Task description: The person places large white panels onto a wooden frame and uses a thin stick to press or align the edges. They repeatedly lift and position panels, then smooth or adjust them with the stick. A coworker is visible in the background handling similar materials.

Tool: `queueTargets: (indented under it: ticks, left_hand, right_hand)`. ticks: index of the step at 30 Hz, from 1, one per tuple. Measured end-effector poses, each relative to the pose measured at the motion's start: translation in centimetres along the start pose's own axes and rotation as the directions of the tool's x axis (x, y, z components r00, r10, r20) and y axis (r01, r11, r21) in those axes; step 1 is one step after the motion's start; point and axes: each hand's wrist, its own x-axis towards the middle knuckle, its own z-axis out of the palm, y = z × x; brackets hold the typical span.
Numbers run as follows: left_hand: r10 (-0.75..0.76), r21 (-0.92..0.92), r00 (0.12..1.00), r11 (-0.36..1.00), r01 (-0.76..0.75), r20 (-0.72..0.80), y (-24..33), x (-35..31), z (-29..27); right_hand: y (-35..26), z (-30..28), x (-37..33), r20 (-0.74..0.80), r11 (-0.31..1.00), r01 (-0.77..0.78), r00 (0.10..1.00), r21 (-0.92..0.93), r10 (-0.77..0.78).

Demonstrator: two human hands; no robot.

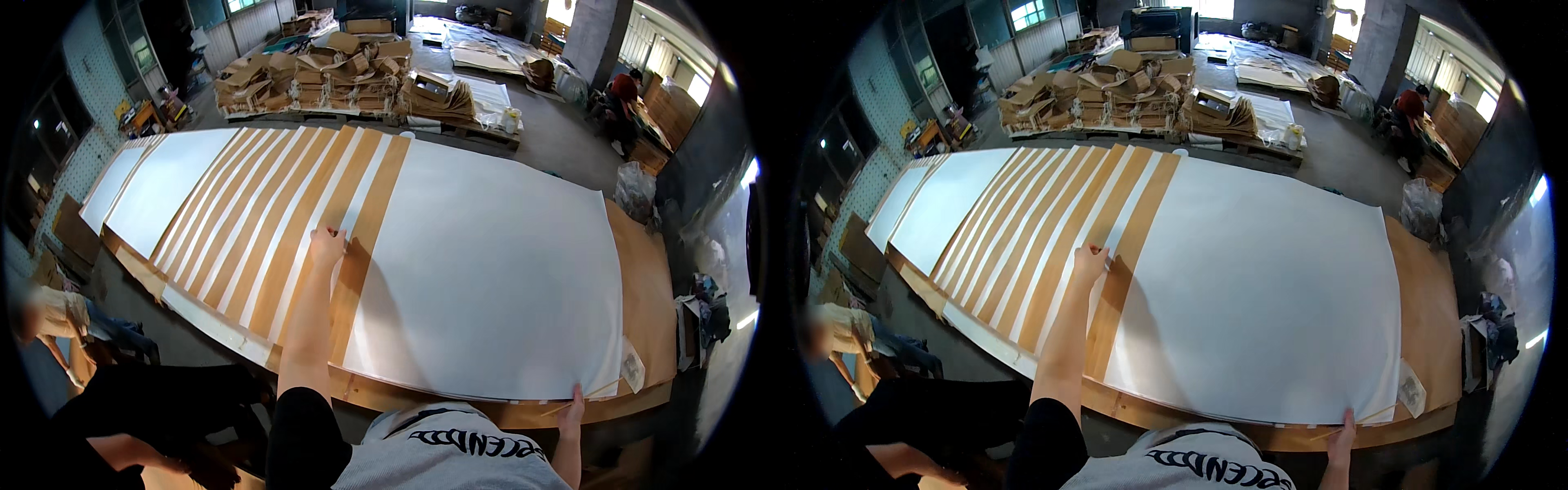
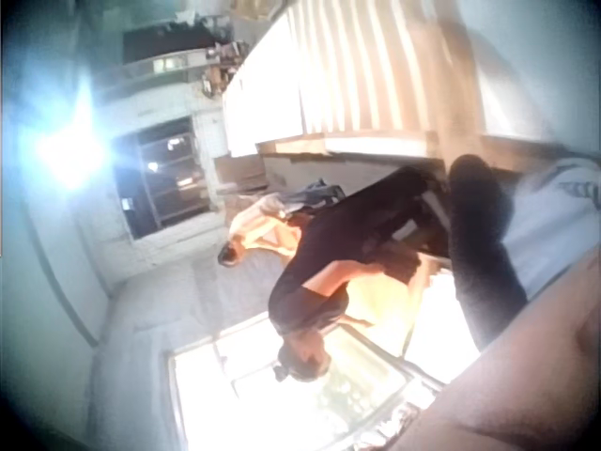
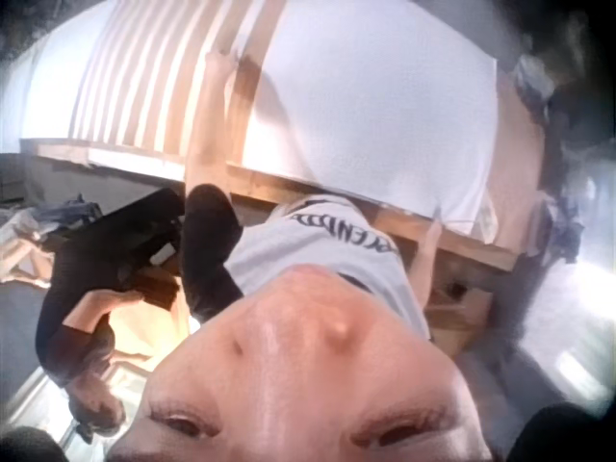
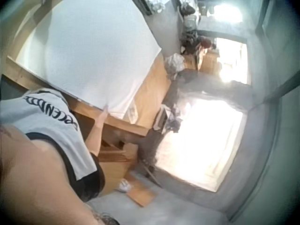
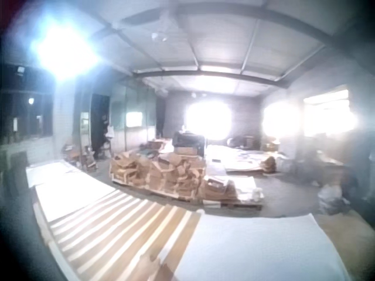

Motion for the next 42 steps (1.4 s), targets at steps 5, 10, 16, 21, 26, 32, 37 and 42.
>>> queueTargets:
  ticks: [5, 10, 16, 21, 26, 32, 37, 42]
  left_hand:
    - [-0.106, 0.01, 0.992, 0.994, 0.106, 0.064, -0.2, 0.9, 0.7]
    - [-0.129, 0.045, 0.99, 0.991, 0.127, 0.064, -0.4, 1.0, 1.0]
    - [-0.163, -0.013, 0.98, 0.986, 0.166, 0.109, -0.2, 1.2, 1.3]
    - [-0.149, -0.007, 0.981, 0.989, 0.151, 0.122, -1.2, 2.4, 1.8]
    - [0.102, -0.076, 0.989, 0.993, -0.094, 0.111, -3.0, 3.3, 1.2]
    - [0.157, -0.322, 0.963, 0.943, -0.08, 0.22, -2.0, -2.6, -9.5]
    - [0.063, -0.326, 0.864, 0.938, 0.12, 0.499, -6.3, -9.8, -10.5]
    - [0.023, -0.257, 0.849, 0.957, 0.133, 0.528, -9.6, -14.1, -8.3]
  right_hand:
    - [0.1, -0.4, 0.0, -0.045, 1.0, 0.008, 0.999, -0.013, -0.009]
    - [0.2, -0.3, -0.3, -0.016, 0.999, 0.028, 0.999, -0.021, -0.028]
    - [0.1, -0.9, 0.2, -0.042, 0.999, 0.02, 0.999, -0.034, -0.021]
    - [-0.2, 0.3, -0.3, -0.009, 0.999, 0.009, 1.0, -0.036, -0.009]
    - [0.7, -2.2, 1.1, -0.1, 0.995, 0.027, 0.994, -0.095, -0.036]
    - [0.0, -2.0, 0.2, -0.024, 0.995, -0.02, 1.0, -0.102, 0.017]
    - [0.1, -3.1, 1.3, -0.042, 0.99, -0.084, 0.996, -0.112, 0.08]
    - [-0.1, -2.7, 1.5, -0.048, 0.992, -0.075, 0.996, -0.106, 0.07]
